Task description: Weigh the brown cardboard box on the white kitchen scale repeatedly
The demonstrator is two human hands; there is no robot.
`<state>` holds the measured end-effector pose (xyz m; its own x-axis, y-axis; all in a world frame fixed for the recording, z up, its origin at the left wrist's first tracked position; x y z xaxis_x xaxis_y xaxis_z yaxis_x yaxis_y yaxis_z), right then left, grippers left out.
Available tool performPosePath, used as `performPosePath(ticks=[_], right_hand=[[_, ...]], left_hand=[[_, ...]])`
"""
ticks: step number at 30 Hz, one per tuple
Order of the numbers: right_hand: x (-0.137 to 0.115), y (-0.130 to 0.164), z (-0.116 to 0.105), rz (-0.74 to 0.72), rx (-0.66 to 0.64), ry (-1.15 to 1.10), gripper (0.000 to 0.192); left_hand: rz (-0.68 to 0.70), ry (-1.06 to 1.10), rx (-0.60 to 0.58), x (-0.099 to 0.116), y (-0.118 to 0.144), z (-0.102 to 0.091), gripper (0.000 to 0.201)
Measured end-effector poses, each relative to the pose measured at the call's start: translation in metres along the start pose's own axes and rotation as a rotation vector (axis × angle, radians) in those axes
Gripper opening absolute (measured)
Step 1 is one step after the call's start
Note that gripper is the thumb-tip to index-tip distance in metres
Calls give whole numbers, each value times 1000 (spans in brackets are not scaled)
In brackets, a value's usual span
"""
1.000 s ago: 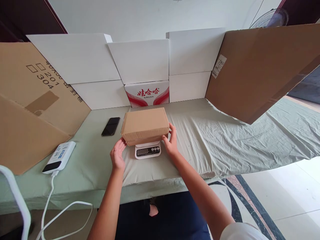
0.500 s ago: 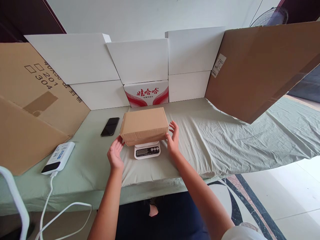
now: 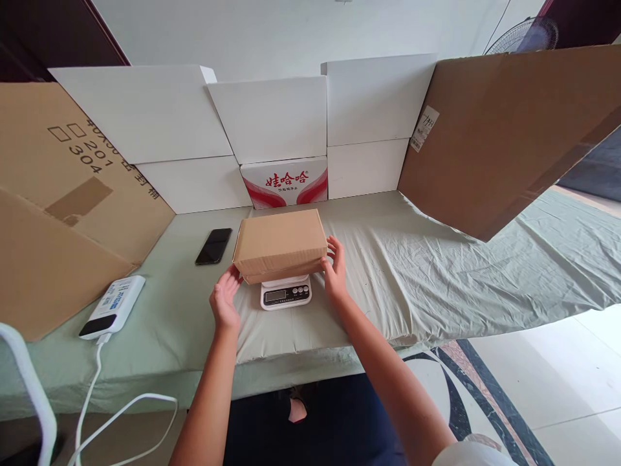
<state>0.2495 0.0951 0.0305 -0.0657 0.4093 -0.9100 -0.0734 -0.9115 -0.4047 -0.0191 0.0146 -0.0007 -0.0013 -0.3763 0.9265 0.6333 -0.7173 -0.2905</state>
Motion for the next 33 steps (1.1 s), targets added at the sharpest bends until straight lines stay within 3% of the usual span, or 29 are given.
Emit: performPosePath(ticks=[15, 23, 26, 29, 33], right_hand=[[1, -4, 6, -69, -78, 32, 52], [-3, -7, 9, -85, -86, 32, 52], [-9, -25, 14, -134, -94, 1, 56], [-8, -55, 25, -211, -117, -31, 60], [21, -92, 44, -219, -127, -93, 68]], left_hand=[[-57, -77, -58, -3, -1, 3, 76], [-75, -70, -22, -5, -3, -2, 69], [-47, -26, -40, 5, -23, 7, 69], [6, 24, -61, 16, -60, 27, 67], [-16, 86, -155, 3, -106, 58, 63]])
Point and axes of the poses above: each hand's wrist, its own y-axis away from the middle knuckle, its own z-axis out of the palm, x = y × z, the point moved 3 cm from there along -y, towards the middle knuckle, and after that the axes turned 4 degrees about -y, right-handed, at the moved point
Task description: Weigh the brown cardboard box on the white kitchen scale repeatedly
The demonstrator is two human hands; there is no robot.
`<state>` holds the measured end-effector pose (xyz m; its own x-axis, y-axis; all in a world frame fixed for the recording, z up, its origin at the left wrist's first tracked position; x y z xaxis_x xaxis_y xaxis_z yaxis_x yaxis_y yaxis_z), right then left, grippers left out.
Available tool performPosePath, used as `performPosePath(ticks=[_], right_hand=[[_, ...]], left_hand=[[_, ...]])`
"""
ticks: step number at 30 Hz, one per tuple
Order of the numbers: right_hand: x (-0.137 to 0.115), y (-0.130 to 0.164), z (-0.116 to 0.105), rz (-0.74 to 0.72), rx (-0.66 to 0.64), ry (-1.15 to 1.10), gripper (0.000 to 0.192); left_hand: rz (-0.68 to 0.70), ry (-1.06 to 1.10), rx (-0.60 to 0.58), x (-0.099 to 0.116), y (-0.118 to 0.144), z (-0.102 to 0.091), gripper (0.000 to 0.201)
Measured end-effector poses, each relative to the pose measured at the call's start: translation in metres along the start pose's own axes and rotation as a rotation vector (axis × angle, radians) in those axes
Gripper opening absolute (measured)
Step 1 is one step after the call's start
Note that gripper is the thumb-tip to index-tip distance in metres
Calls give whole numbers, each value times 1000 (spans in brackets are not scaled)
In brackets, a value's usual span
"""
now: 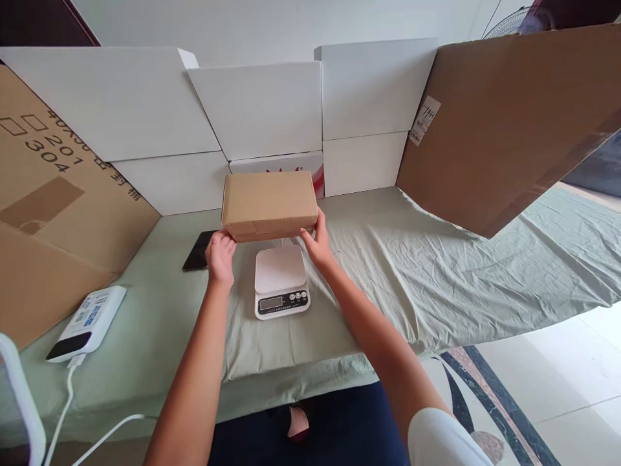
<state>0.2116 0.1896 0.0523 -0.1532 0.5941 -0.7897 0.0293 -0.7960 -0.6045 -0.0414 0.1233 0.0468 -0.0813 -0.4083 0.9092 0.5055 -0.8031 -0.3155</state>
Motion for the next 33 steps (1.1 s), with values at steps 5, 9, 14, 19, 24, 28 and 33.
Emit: performPosePath(ticks=[5, 9, 14, 19, 24, 28, 33], right_hand=[[41, -4, 3, 92, 2, 41, 69], [46, -3, 3, 167, -22, 74, 64], [46, -5, 6, 231, -40, 32, 59], [52, -5, 6, 302, -15, -20, 59], [61, -5, -11, 338, 196, -43, 74], [66, -5, -25, 354, 286, -20, 72], [65, -5, -23, 381, 251, -33, 63]], left_hand=[[-181, 5, 23, -49, -19, 1, 62], [-240, -5, 62, -65, -20, -6, 60], [-286, -34, 106, -66, -21, -6, 58], [-301, -55, 133, -62, -19, -2, 58], [-156, -75, 209, -46, -20, -13, 52], [-169, -54, 286, -37, -22, -25, 58], [-235, -42, 248, -35, -20, -21, 62]])
Point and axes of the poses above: each hand's wrist, its own y-axis away from the middle knuckle, its own z-axis out of the palm, x = y × z, the point moved 3 cm from there along -y, towards the middle knuckle, and after that the axes turned 4 degrees about -y, right-handed, at the moved point
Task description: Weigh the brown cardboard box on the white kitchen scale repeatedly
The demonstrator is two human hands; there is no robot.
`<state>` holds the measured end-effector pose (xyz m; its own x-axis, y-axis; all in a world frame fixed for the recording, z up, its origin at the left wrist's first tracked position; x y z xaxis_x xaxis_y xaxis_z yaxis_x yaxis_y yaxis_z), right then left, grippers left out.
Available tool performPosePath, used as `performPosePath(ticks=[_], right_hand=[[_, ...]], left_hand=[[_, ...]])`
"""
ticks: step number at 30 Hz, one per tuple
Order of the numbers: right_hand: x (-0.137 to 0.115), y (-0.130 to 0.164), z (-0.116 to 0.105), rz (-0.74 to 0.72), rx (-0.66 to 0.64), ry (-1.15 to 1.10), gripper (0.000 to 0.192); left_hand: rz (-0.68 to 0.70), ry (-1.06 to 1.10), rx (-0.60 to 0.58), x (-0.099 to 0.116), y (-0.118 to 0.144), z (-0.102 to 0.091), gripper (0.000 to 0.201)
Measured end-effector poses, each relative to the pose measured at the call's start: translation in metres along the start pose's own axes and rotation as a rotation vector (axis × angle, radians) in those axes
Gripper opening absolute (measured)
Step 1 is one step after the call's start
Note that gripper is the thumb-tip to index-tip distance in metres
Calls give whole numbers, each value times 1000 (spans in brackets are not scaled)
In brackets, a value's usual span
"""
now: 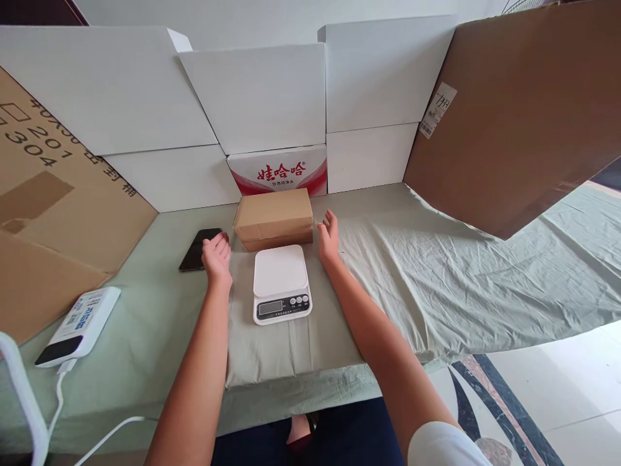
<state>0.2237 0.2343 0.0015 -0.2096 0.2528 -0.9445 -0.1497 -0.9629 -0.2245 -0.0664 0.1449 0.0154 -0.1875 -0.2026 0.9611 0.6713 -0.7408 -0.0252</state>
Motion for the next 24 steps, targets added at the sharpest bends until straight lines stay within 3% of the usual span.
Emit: performPosePath(ticks=[9, 20, 24], right_hand=[[-16, 7, 19, -91, -284, -42, 52], [-16, 7, 18, -57, -263, -11, 60], [-17, 8, 17, -58, -262, 7, 59]], left_hand=[[-76, -81, -120, -13, 8, 16, 65], [-41, -62, -125, -14, 8, 14, 66], [-85, -81, -120, -15, 7, 16, 65]])
Point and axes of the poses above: each hand's wrist, its own y-axis away from the middle knuckle, its own z-axis out of the palm, x = y × z, the point moved 3 cm from there along -y, towards the middle knuckle, and after that the axes turned 4 degrees about -y, right-handed, at the moved point
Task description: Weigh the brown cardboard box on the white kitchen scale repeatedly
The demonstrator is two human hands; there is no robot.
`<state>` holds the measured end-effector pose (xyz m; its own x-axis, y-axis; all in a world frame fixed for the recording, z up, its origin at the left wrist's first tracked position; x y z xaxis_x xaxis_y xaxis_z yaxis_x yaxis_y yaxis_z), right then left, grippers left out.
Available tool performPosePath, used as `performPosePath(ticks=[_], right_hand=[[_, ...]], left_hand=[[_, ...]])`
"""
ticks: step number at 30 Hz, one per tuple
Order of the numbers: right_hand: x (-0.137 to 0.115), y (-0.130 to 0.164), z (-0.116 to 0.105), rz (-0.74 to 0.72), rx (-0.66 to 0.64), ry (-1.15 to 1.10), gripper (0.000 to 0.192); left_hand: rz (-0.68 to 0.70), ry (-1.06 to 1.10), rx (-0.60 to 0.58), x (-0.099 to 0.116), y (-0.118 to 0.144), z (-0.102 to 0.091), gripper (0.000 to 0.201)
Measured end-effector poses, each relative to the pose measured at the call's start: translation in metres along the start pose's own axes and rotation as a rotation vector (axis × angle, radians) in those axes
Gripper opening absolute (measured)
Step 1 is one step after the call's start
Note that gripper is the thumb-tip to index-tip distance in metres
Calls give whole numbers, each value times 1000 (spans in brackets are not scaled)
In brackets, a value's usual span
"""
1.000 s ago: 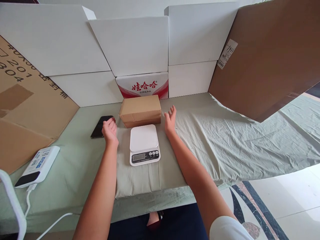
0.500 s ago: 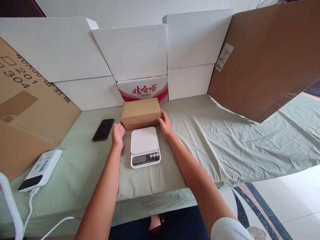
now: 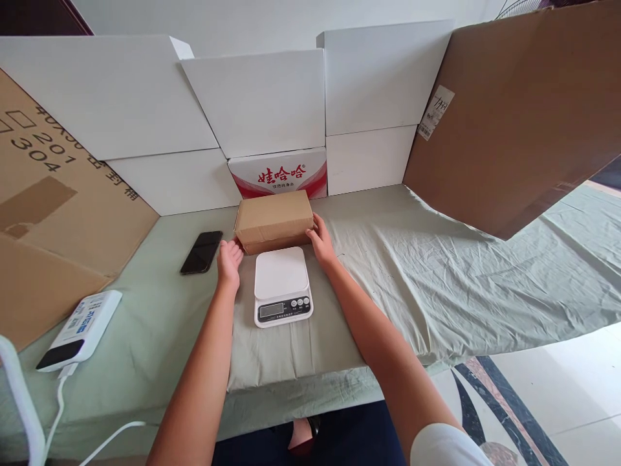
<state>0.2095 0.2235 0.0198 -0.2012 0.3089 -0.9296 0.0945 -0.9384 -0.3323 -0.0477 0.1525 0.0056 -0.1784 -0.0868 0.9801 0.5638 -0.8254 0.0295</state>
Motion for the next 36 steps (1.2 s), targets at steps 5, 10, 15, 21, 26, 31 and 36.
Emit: performPosePath(ticks=[5, 10, 15, 21, 26, 31, 36], right_hand=[[-2, 1, 1, -20, -21, 6, 57], [-3, 2, 3, -34, -38, 7, 57], [-7, 5, 4, -73, -50, -5, 60], [-10, 10, 7, -98, -59, -7, 67], [-13, 16, 6, -140, -54, -12, 68], [-28, 32, 4, -160, -70, -20, 68], [-43, 53, 4, -174, -68, -51, 68]], left_hand=[[-44, -37, 1, -1, 1, 3, 62], [-34, -29, -13, -2, 1, 3, 61], [27, -11, -27, -3, 0, 1, 64], [50, -1, -15, 1, 2, -1, 63], [82, 13, -19, 6, 11, -4, 63], [144, 36, -10, 8, 29, -7, 64], [239, 46, 27, 9, 58, -11, 65]])
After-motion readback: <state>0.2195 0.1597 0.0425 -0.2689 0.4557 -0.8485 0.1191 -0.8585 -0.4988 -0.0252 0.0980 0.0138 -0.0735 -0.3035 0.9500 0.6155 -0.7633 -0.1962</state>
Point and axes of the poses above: each hand's wrist, its own y-axis away from the middle knuckle, its own z-axis out of the palm, x = y × z, the point moved 3 cm from there along -y, towards the middle knuckle, and after that the axes turned 4 degrees about -y, right-handed, at the moved point
